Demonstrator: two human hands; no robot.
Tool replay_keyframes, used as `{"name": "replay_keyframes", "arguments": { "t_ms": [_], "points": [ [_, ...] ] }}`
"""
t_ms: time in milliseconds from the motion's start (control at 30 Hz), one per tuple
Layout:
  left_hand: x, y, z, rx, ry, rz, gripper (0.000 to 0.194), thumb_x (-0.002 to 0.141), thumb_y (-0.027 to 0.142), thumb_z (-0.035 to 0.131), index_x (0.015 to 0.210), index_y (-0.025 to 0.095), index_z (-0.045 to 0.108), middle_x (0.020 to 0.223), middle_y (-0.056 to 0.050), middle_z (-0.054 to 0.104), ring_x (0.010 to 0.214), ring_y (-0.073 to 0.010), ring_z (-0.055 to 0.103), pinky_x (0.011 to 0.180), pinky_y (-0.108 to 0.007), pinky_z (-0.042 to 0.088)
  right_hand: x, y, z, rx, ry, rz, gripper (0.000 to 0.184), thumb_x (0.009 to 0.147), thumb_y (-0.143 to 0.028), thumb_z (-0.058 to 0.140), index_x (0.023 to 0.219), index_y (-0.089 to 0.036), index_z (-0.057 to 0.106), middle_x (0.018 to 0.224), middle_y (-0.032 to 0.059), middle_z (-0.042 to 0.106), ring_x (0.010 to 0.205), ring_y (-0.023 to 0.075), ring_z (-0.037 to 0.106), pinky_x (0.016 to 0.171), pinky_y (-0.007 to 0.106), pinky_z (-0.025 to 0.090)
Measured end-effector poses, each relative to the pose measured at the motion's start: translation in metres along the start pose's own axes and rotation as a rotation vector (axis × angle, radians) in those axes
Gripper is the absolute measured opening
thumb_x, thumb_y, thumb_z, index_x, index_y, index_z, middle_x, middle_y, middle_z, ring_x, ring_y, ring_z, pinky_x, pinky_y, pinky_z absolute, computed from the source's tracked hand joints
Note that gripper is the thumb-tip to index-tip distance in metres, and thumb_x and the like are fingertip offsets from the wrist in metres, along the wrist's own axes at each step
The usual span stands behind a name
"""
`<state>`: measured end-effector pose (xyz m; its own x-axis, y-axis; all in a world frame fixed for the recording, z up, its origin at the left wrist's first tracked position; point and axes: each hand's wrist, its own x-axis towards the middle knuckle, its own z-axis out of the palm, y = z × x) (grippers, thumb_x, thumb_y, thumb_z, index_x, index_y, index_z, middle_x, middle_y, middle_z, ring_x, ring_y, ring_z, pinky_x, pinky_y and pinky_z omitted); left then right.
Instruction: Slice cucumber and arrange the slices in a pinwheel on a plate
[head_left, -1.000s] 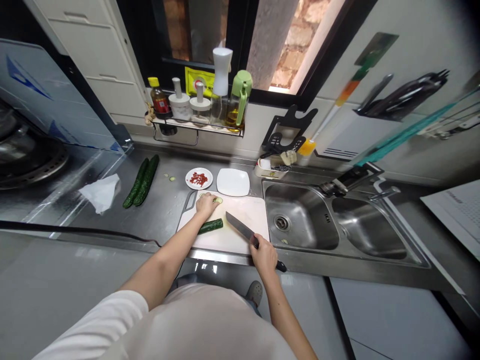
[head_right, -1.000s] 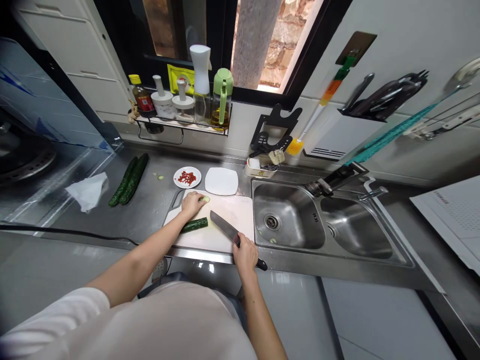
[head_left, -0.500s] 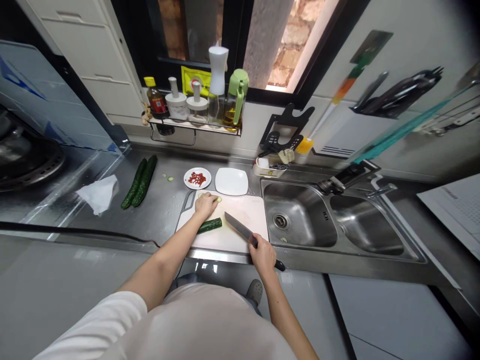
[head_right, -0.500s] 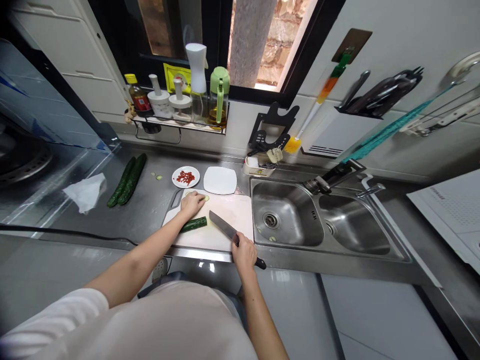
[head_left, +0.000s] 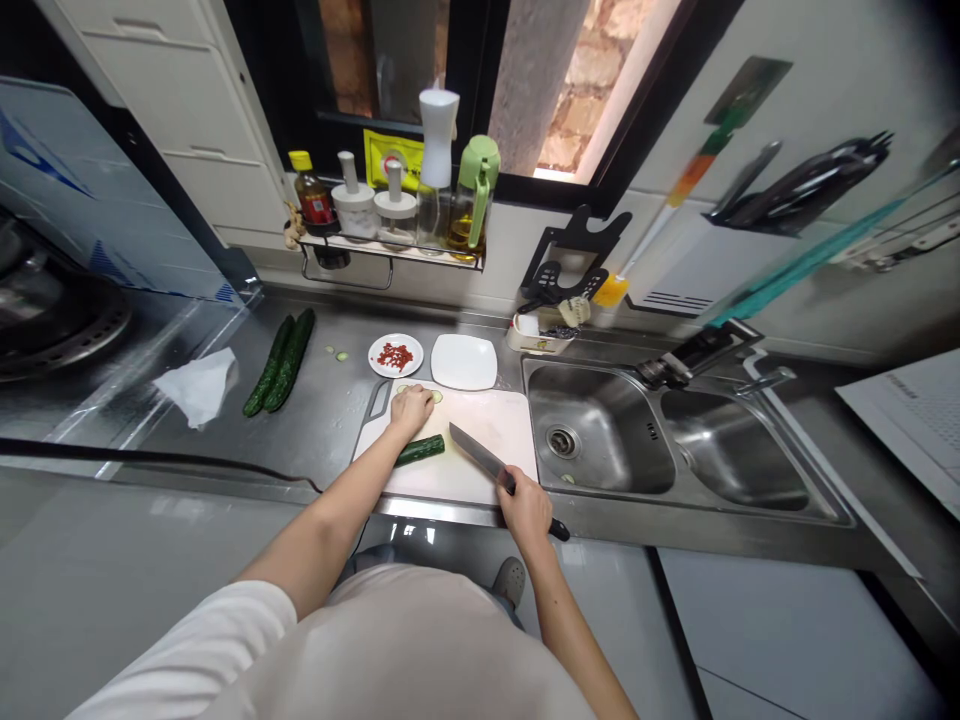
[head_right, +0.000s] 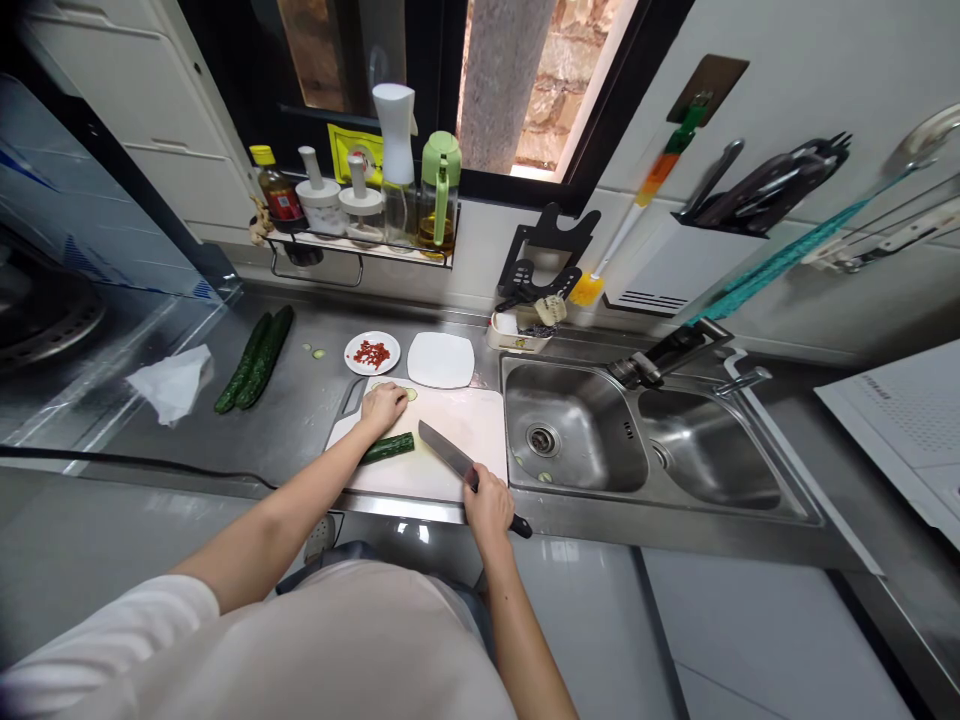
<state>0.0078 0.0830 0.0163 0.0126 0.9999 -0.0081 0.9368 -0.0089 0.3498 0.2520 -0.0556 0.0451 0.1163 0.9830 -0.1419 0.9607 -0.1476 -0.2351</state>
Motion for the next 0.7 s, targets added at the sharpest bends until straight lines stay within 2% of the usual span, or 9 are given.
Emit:
{"name": "replay_keyframes", "arguments": {
  "t_ms": [233, 400, 567, 700],
  "points": [
    [-0.004, -0.001, -0.002, -0.116, 0.057, -0.113, 0.025, 0.088, 0.035, 0.053, 0.1, 0.025, 0.073, 0.106, -0.006, 0.068, 0.104, -0.0232, 0.058, 0.084, -0.031, 0.043, 0.001, 0.0, 0.001, 0.02, 0.012, 0.021, 0.032, 0.094, -0.037, 0.044, 0.113, -0.026, 0.067, 0.094, 0.0045, 0.071, 0.088, 0.0181, 0.063, 0.071, 0.025, 0.037],
    [-0.026, -0.002, -0.004, -0.231, 0.068, -0.186, 0.024, 0.086, 0.033, 0.055, 0.101, 0.026, 0.072, 0.107, -0.004, 0.069, 0.099, -0.022, 0.06, 0.082, -0.03, 0.045, 0.002, -0.003, 0.001, 0.115, -0.012, 0.071, 0.033, 0.093, -0.042, 0.045, 0.113, -0.028, 0.068, 0.087, 0.0037, 0.071, 0.082, 0.0189, 0.063, 0.067, 0.025, 0.036],
    [-0.061, 0.0, -0.007, -0.299, 0.074, -0.1, 0.023, 0.089, 0.035, 0.053, 0.096, 0.024, 0.072, 0.104, -0.004, 0.069, 0.095, -0.0194, 0.061, 0.084, -0.029, 0.045, 0.009, -0.006, 0.002, 0.277, -0.043, 0.084, 0.035, 0.09, -0.041, 0.046, 0.111, -0.024, 0.068, 0.091, 0.0049, 0.071, 0.083, 0.0191, 0.063, 0.069, 0.025, 0.038],
    [-0.084, 0.002, -0.007, -0.326, 0.079, -0.003, 0.024, 0.091, 0.037, 0.052, 0.098, 0.024, 0.071, 0.103, -0.005, 0.069, 0.098, -0.019, 0.061, 0.089, -0.029, 0.044, 0.013, -0.01, 0.003, 0.39, -0.03, 0.038, 0.035, 0.089, -0.04, 0.043, 0.102, -0.02, 0.069, 0.091, 0.0059, 0.072, 0.083, 0.0195, 0.063, 0.069, 0.024, 0.039]
  ]
}}
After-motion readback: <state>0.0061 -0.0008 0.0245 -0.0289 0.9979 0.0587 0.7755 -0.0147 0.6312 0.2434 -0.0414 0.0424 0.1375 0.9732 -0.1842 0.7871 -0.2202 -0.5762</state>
